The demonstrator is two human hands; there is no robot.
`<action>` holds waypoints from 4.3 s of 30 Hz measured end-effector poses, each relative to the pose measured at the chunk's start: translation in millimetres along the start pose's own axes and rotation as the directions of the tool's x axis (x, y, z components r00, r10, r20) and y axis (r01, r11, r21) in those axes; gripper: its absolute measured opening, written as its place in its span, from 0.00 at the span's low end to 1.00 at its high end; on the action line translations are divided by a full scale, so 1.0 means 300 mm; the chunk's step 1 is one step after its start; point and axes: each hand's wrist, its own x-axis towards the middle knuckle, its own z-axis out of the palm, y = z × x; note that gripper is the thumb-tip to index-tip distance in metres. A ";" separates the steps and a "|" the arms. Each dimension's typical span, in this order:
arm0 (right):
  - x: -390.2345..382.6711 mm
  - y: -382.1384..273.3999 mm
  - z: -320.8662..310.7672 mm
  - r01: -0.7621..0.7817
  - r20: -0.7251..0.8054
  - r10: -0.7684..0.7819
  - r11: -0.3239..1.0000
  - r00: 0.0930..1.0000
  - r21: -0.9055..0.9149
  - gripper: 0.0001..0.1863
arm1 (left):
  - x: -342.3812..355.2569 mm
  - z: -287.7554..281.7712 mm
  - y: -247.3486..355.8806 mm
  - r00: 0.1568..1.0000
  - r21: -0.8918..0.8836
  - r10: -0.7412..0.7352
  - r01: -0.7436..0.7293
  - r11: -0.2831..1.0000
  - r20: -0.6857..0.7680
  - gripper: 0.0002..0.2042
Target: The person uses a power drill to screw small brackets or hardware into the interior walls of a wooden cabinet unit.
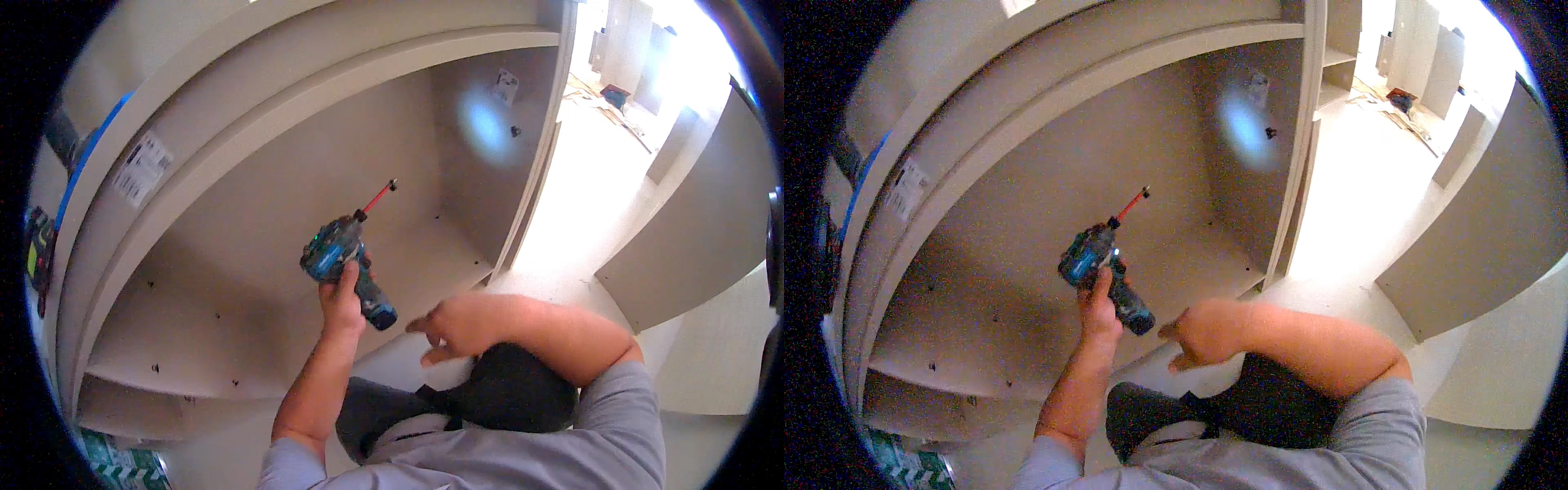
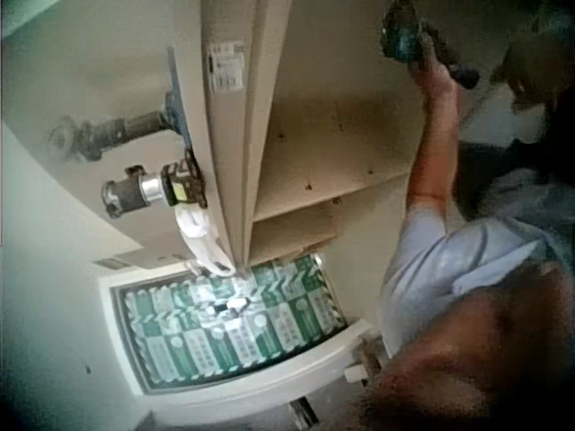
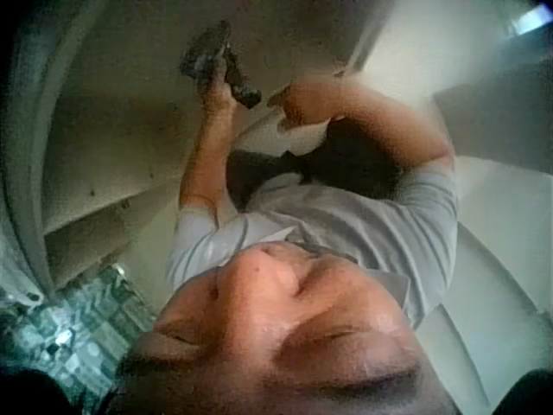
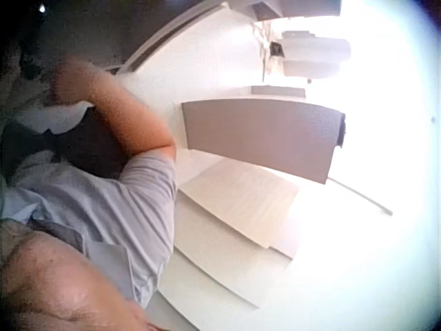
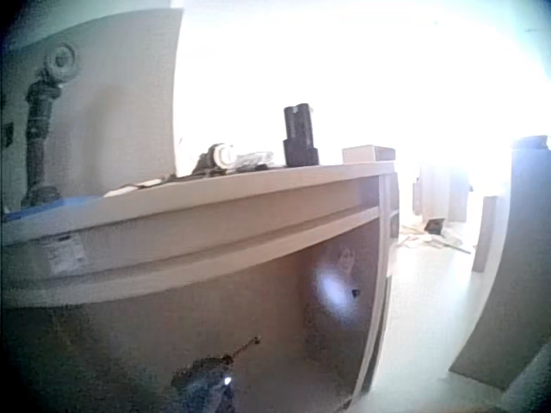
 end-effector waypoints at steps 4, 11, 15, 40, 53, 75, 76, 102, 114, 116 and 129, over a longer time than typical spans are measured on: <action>-0.063 0.012 0.010 0.068 0.060 -0.070 0.997 0.996 0.038 0.35 | 0.217 0.182 -0.025 0.999 -0.035 -0.013 0.014 0.999 0.043 0.17; -0.123 0.074 0.000 0.121 0.024 -0.122 0.992 0.992 0.036 0.37 | 0.503 0.358 -0.019 0.984 -0.033 -0.037 0.044 0.998 0.173 0.15; -0.142 0.121 0.014 0.190 -0.093 -0.185 0.981 0.978 0.046 0.37 | 0.604 0.382 -0.060 0.985 0.011 -0.022 0.021 1.000 0.170 0.16; -0.177 0.184 0.019 0.125 0.005 -0.128 0.974 0.992 0.190 0.37 | 0.657 0.397 -0.056 0.979 0.185 0.062 -0.099 0.978 0.196 0.16; -0.156 0.211 0.039 0.178 -0.024 -0.176 0.970 0.984 0.168 0.38 | 0.687 0.392 -0.042 0.985 0.210 -0.040 0.003 0.978 0.169 0.18; -0.146 0.177 -0.008 0.064 0.051 -0.078 0.970 0.996 0.236 0.38 | 0.665 0.427 -0.064 0.984 0.108 -0.011 -0.009 0.994 0.177 0.19; -0.133 0.178 -0.006 0.044 0.054 -0.059 0.970 0.997 0.238 0.38 | 0.655 0.413 -0.055 0.987 0.107 -0.028 0.010 0.994 0.160 0.19; 1.125 0.339 0.716 -0.194 -0.181 0.191 0.981 0.965 0.000 0.24 | -1.508 -0.855 0.073 0.567 -0.062 -0.282 0.376 0.925 -0.774 0.19; 1.225 0.349 0.965 -0.290 -0.433 0.281 0.956 0.856 0.048 0.10 | -1.249 -0.927 0.079 0.752 -0.013 -0.220 0.271 0.963 -0.622 0.24; 1.242 0.362 0.968 -0.200 -0.501 0.227 0.974 0.835 0.107 0.08 | -1.135 -0.913 0.058 0.780 -0.013 -0.202 0.242 0.970 -0.592 0.23; 1.065 0.081 0.876 -0.011 0.032 0.277 -0.078 0.960 0.997 0.12 | -0.702 -0.868 -0.105 0.850 0.001 -0.168 0.194 0.981 -0.500 0.14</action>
